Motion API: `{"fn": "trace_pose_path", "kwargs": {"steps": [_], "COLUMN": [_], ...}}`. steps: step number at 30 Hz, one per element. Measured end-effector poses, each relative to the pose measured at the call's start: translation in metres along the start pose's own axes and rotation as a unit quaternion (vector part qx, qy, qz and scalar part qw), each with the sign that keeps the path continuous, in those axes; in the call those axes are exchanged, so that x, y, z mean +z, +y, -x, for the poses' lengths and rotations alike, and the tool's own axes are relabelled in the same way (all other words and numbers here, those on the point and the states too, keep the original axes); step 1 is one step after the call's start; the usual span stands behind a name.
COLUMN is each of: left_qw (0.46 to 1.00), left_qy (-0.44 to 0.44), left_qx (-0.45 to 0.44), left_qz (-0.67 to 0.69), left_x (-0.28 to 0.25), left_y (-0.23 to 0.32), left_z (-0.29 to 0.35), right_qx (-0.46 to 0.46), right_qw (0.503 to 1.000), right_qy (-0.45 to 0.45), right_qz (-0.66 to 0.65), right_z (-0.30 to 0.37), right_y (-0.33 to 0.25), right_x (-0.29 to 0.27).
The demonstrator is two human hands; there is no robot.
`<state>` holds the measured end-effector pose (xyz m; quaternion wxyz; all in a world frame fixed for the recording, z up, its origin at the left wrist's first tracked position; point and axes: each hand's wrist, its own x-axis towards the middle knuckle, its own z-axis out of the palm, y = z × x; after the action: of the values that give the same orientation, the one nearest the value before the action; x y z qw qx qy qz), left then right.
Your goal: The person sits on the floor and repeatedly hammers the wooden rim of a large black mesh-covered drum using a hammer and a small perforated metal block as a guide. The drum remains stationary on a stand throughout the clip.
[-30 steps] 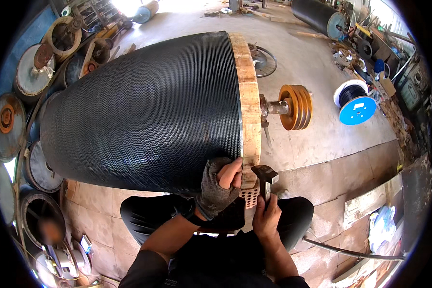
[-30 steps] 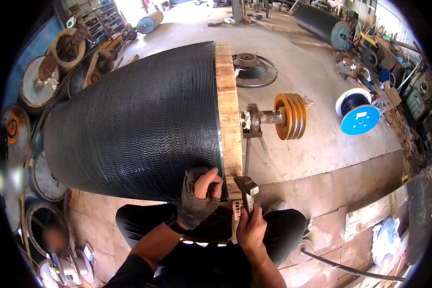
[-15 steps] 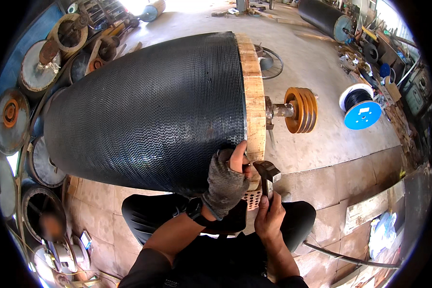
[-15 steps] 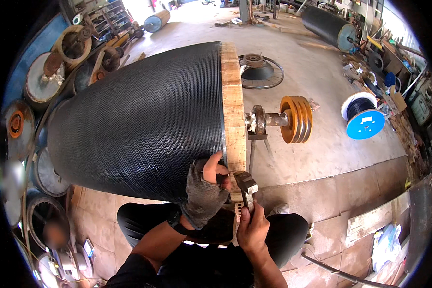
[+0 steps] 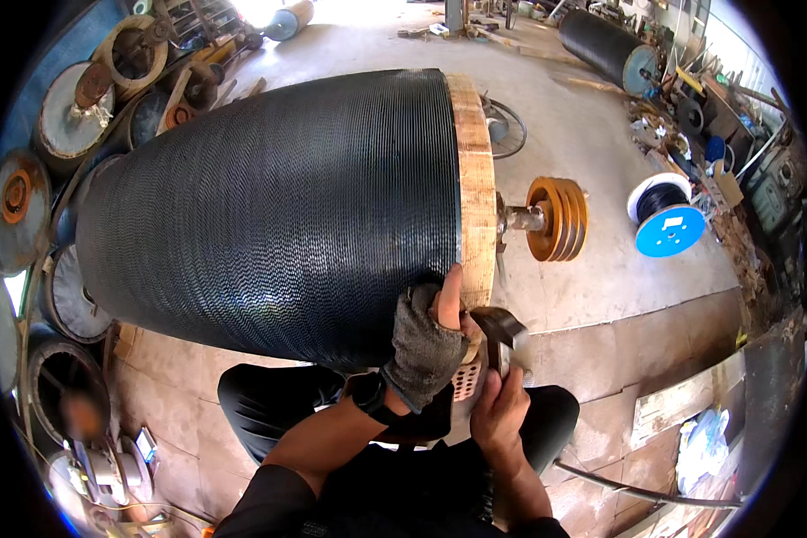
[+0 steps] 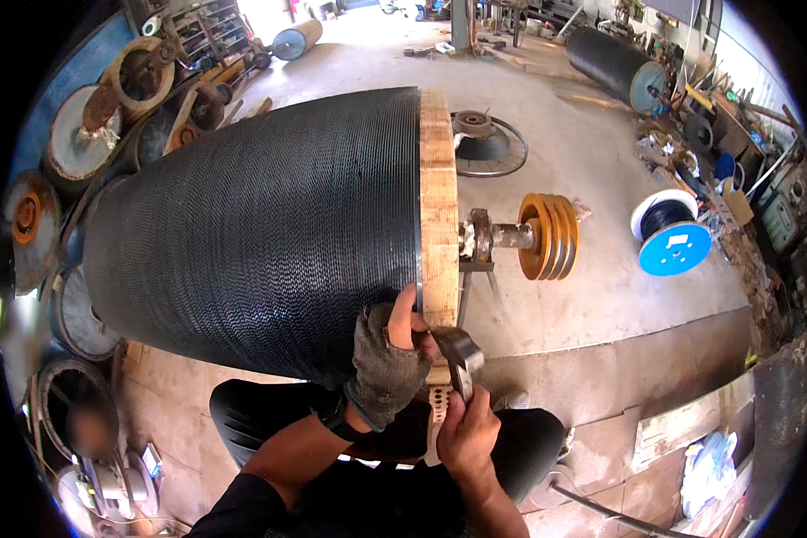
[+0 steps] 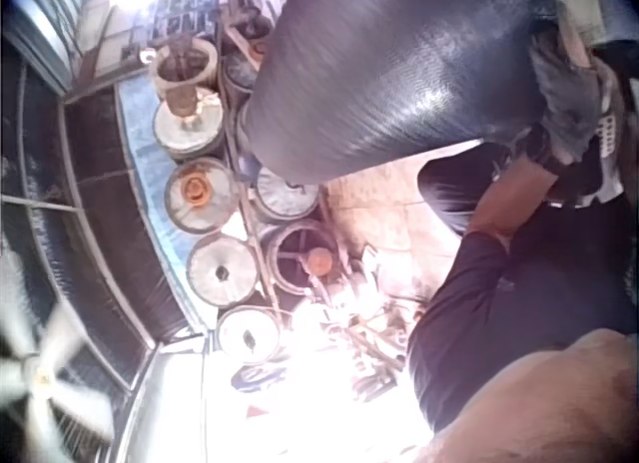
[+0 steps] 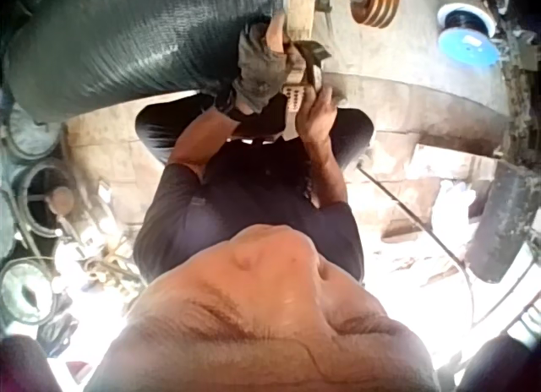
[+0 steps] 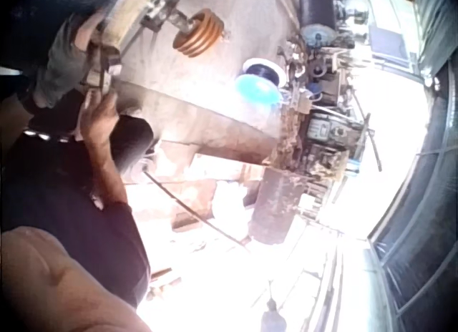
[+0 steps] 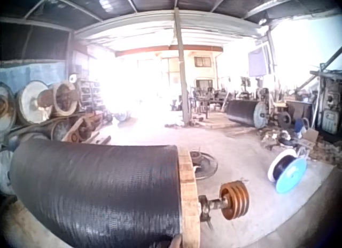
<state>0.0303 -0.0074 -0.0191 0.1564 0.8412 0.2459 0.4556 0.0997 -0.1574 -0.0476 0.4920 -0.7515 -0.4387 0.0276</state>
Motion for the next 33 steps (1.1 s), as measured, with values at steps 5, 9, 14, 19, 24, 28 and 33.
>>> {"fn": "trace_pose_path", "kwargs": {"steps": [5,9,14,19,24,28,33], "left_qw": [0.998,0.994,0.975,0.881,0.905,0.913,0.916], "left_qy": [-0.04,0.058,-0.192,-0.45,-0.414,-0.399,-0.397], "left_qx": [-0.034,0.076,0.034,0.047,0.019,0.014,0.007], "left_qz": [-0.04,-0.051,-0.103,-0.137,-0.093,-0.079,-0.063], "left_x": [-0.01,-0.038,-0.067,-0.065,-0.06,-0.055,-0.049], "left_y": [0.01,0.018,0.008,-0.023,-0.03,-0.034,-0.037], "left_z": [-0.007,0.017,0.092,0.161,0.181,0.186,0.193], "right_qx": [0.001,-0.002,-0.01,-0.023,0.023,0.013,0.046], "right_qw": [1.0,0.995,0.997,0.983,0.998,0.981,0.996], "right_qy": [0.023,0.079,0.015,0.093,0.029,0.106,0.017], "right_qz": [0.016,-0.065,0.079,-0.157,0.043,-0.163,0.068], "right_z": [-0.001,0.015,0.007,0.019,0.008,0.016,0.006], "right_y": [-0.002,0.012,0.022,0.011,0.019,0.009,0.012], "right_x": [0.007,0.005,0.022,0.019,0.036,0.025,0.036]}}
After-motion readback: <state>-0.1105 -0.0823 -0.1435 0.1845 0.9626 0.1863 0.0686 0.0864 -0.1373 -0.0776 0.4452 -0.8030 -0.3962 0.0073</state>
